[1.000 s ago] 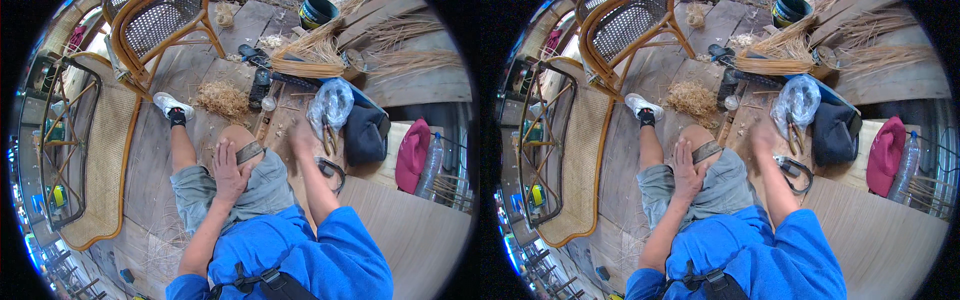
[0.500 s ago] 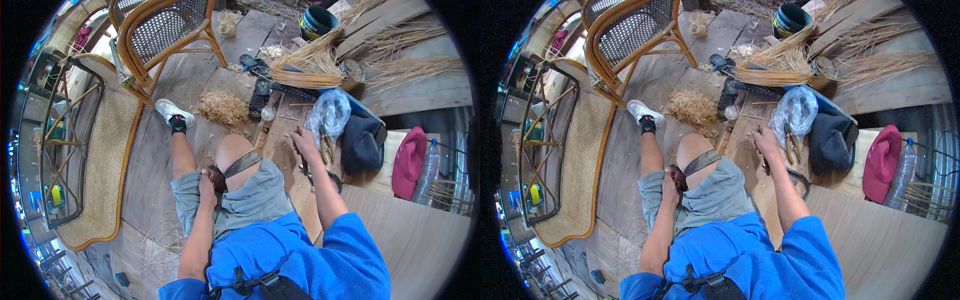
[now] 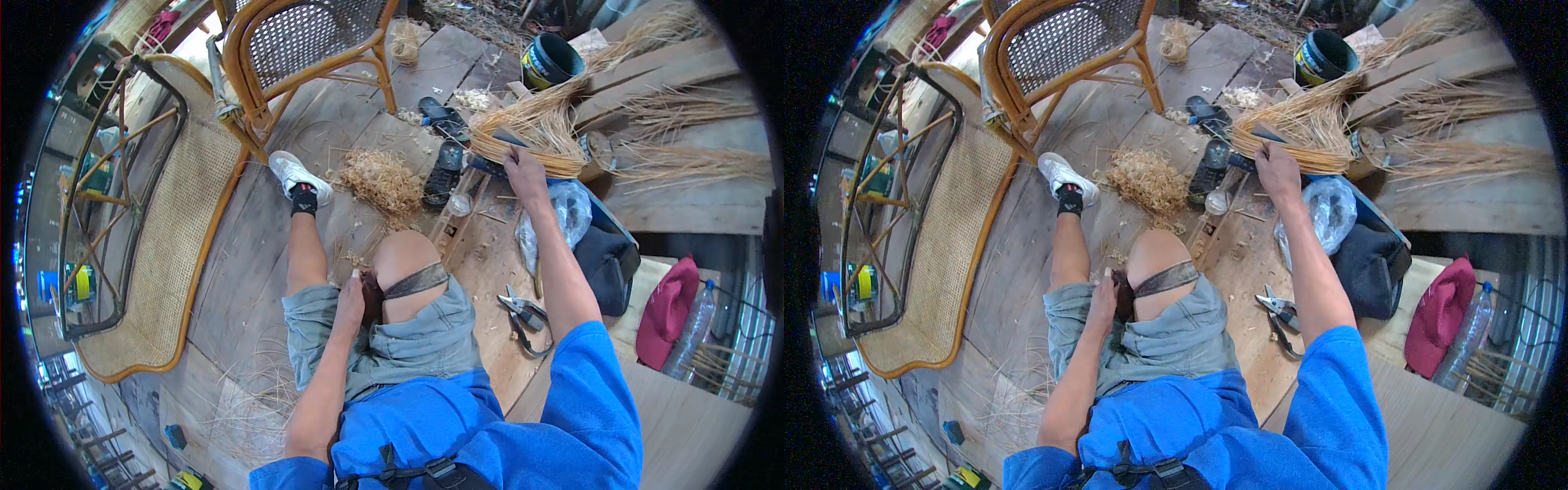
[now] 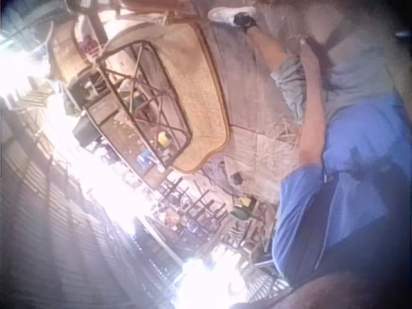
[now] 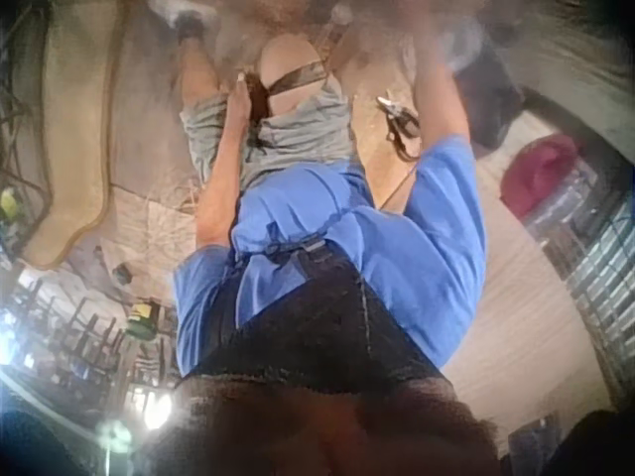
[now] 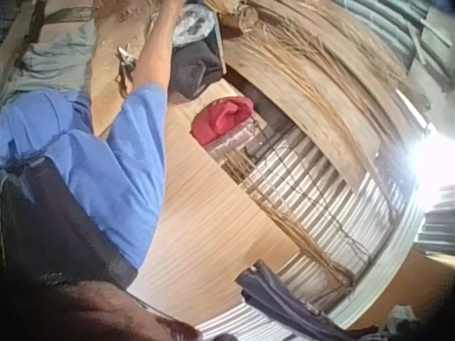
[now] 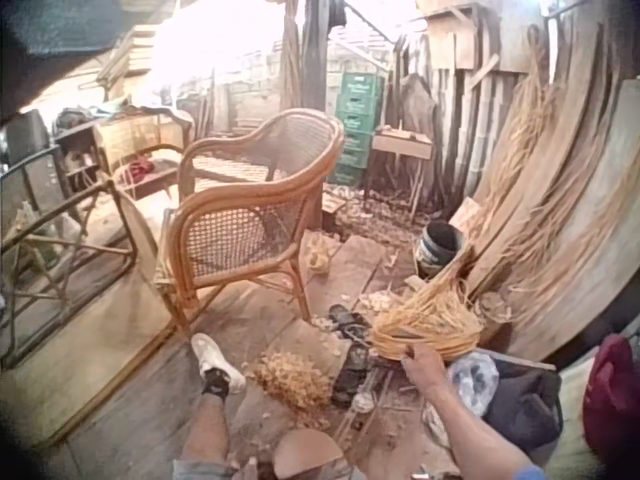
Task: The recorder uses a small knife to shave and smooth thin strips of wood or bamboo for weaving.
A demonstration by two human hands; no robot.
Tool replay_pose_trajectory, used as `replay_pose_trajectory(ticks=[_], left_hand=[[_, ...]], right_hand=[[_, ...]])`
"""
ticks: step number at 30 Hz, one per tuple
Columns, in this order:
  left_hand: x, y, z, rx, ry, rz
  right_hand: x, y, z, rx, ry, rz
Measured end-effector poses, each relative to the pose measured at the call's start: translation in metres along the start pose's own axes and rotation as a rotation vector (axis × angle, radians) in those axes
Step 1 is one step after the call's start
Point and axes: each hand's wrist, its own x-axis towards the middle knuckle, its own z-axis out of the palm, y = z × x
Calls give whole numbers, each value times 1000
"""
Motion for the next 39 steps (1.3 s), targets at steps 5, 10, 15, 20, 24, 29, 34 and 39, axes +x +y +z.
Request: replay_pose_trajectory(ticks=[5, 10, 15, 20, 24, 29, 34, 39], left_hand=[[17, 2, 1, -44, -94, -208], [12, -10, 4, 369, -75, -173], [27, -4, -3, 254, -188, -171], [22, -16, 0, 256, -128, 59], [21, -33, -7, 105, -147, -20], [26, -72, 1, 187, -156, 171], [24, -45, 3, -118, -196, -193], [26, -54, -1, -138, -191, -342]], right_hand=[[37, -15, 29, -292, -113, -3], [53, -10, 52, -636, -242, 17], [52, -20, 50, -728, -275, 31], [47, -9, 51, -765, -207, -26], [60, -19, 14, -470, -31, 142], [101, 90, -45, -441, -34, 401], [95, 115, -62, -447, -57, 618], [95, 99, -70, -525, -168, 753]])
